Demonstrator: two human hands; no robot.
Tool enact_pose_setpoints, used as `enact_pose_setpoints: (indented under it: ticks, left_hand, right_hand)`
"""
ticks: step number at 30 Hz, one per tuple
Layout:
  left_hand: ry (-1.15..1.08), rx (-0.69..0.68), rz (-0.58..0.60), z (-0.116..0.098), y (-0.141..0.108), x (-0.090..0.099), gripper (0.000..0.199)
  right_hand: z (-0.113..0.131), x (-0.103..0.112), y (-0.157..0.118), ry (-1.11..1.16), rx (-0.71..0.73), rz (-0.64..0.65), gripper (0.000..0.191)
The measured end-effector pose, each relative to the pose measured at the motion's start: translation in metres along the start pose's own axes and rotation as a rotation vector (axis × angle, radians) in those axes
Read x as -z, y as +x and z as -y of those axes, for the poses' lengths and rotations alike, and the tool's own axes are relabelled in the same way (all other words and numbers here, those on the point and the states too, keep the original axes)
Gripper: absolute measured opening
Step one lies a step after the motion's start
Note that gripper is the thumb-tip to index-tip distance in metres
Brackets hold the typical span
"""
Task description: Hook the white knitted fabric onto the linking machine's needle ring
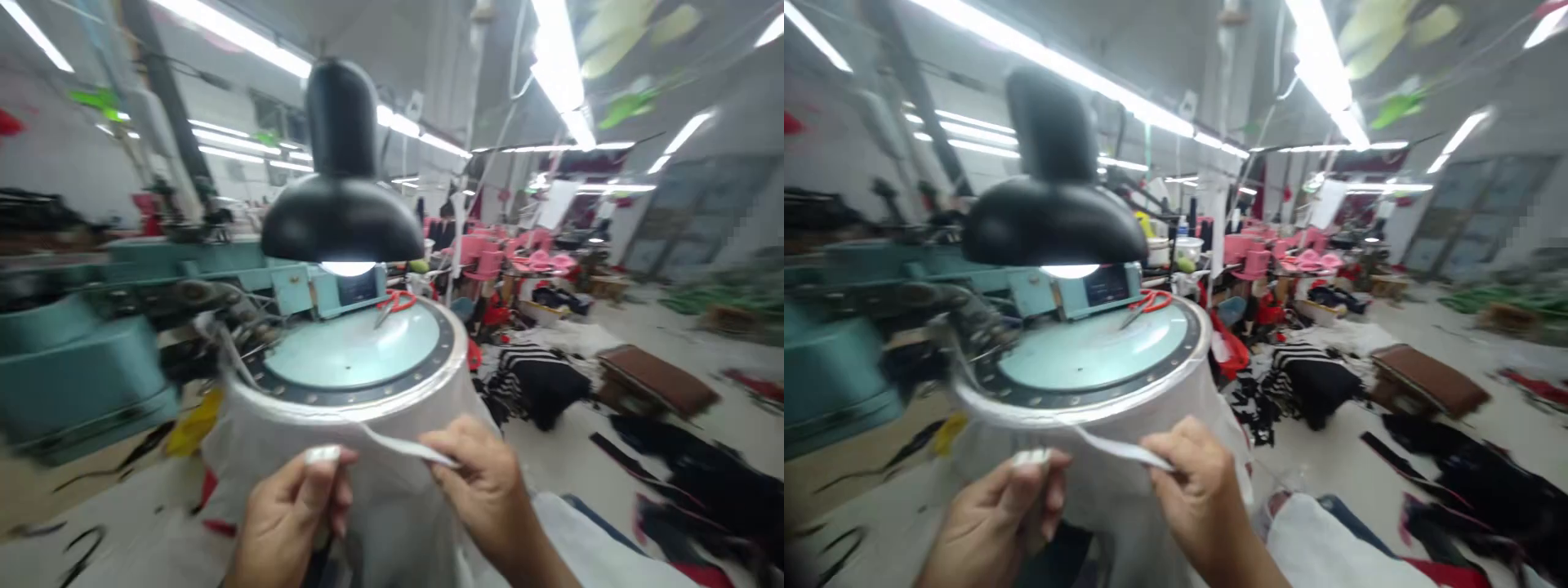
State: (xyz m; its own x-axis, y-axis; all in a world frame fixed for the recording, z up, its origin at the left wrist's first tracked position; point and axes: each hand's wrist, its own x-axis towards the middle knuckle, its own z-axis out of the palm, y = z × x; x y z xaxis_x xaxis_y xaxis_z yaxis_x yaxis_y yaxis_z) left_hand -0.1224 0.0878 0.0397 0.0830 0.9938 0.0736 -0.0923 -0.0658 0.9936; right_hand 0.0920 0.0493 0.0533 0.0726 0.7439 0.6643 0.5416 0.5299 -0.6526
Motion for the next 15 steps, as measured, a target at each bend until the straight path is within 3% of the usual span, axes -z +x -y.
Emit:
enact_pose_setpoints:
  ticks: [2,7,11,15]
  left_hand:
    - [-0.013,0.016,-0.005,-0.004,-0.011,0.011,0.058]
    - [-0.093,0.077,0.053,-0.002,-0.01,-0.003,0.056]
    - [-0.123,0.06,0.059,-0.005,-0.003,-0.005,0.06]
    - [-0.069,0.016,0.031,-0.009,0.002,0.0,0.056]
  right_hand:
    - [0.005,-0.005,0.005,0.074,0.022,0.003,0.027]
    - [0.027,-0.027,0.017,0.072,0.061,0.052,0.016]
    - [0.034,-0.043,0.024,-0.058,0.169,-0.037,0.011]
    - [0.035,-0.045,0.024,-0.081,0.179,-0.139,0.012]
